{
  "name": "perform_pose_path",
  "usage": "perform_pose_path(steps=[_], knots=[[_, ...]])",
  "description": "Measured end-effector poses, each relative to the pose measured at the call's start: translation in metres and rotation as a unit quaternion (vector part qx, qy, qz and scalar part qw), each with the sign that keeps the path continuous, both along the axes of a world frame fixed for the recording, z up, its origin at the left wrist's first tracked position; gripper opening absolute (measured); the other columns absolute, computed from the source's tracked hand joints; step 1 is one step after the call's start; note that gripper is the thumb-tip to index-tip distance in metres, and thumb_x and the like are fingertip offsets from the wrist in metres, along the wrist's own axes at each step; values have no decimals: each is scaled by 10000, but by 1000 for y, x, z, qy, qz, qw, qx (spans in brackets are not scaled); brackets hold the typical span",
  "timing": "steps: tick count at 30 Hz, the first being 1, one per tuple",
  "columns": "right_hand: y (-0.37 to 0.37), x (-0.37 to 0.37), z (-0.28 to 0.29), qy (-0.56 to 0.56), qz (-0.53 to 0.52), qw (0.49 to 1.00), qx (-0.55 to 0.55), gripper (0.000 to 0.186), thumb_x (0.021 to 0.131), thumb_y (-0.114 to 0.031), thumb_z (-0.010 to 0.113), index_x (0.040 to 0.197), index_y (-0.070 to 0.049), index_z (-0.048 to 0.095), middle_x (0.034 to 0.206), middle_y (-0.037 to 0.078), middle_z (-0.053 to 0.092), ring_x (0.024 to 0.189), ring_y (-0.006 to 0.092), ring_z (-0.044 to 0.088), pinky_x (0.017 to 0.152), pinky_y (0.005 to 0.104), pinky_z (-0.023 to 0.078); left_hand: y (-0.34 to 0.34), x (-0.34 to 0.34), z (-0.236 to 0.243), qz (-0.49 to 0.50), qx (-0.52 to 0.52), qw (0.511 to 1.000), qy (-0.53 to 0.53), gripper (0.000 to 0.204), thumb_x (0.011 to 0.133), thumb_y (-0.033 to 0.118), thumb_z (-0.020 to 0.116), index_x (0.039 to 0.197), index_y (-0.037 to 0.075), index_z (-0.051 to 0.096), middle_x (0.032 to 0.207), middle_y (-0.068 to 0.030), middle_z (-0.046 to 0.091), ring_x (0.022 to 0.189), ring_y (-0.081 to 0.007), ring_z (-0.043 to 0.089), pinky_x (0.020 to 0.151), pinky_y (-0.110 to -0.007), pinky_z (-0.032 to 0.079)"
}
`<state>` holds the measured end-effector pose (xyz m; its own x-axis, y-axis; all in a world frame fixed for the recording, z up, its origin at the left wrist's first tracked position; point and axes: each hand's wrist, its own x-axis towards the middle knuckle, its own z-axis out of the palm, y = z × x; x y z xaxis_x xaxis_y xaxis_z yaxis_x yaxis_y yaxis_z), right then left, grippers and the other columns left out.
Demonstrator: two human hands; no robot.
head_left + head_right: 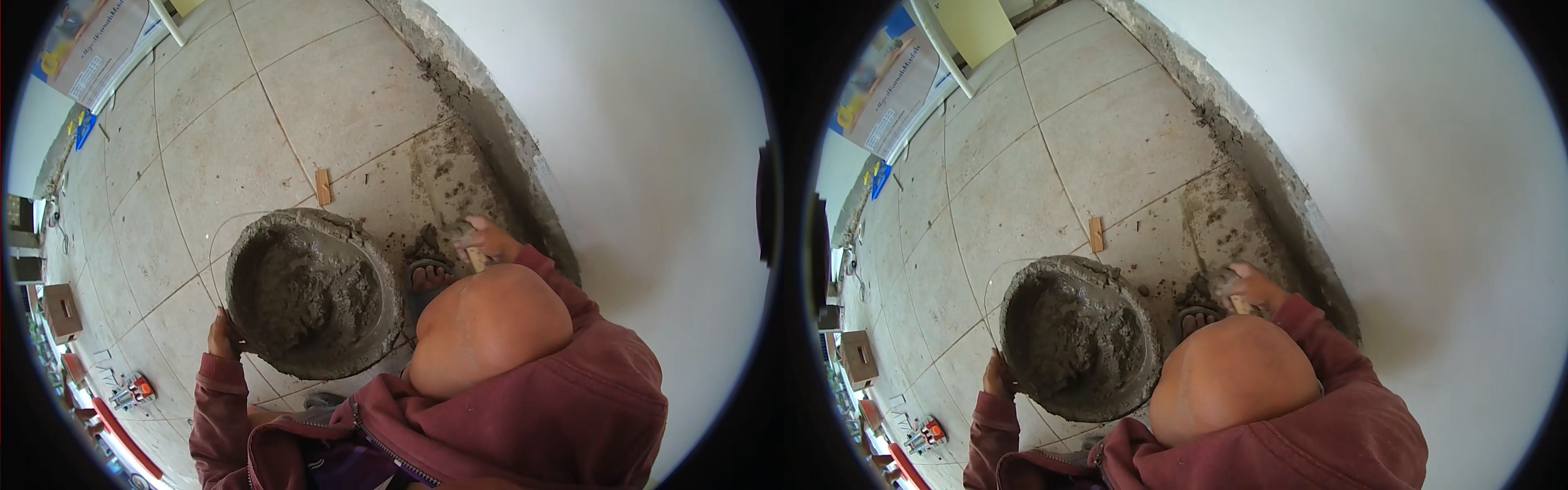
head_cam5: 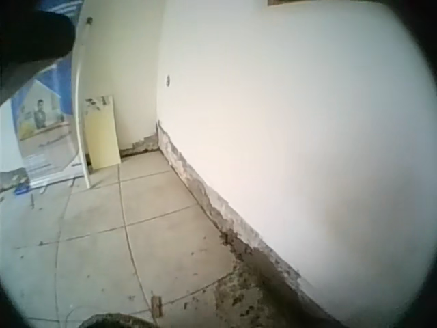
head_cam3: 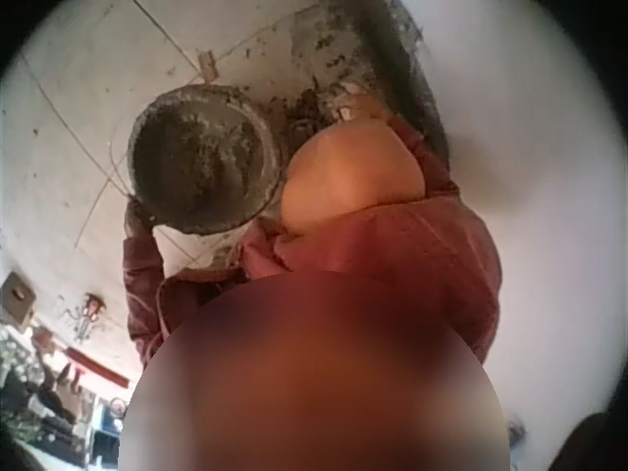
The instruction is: Apply cement or plaster to the base of a wall using a trowel.
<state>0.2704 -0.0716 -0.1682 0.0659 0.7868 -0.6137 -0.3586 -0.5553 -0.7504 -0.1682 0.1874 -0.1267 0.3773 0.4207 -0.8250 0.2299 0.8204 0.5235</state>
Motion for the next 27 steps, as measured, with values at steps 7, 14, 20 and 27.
perform_pose_path(steps=[7,14,20,27], knots=[[104,-49,48,41,34,993,102,312,683,-24,565,986,24,514,817,25,532,706,97,486,643,234,411,-18,26,-18,-64,432,895,87,427,914,307,294,960,-42,537,886,-115,601,765,-171,563,689,-280,440],[136,-34,42,9,56,989,137,171,662,14,536,832,32,531,729,19,510,613,64,427,546,222,377,0,54,6,37,369,917,146,345,883,258,423,819,-36,591,747,-44,590,657,-85,497,614,-220,404],[207,-10,34,1,12,991,130,96,638,3,557,723,-6,512,633,10,475,553,76,424,526,231,381,57,86,15,56,418,894,152,354,876,259,439,803,-50,595,753,-50,595,653,-83,499,607,-216,406],[357,48,3,-45,-41,983,172,63,643,-42,545,629,3,504,559,55,476,506,139,446,494,271,400,201,114,-32,127,330,923,151,443,857,353,456,922,-61,598,839,-115,617,746,-129,558,684,-263,435]])
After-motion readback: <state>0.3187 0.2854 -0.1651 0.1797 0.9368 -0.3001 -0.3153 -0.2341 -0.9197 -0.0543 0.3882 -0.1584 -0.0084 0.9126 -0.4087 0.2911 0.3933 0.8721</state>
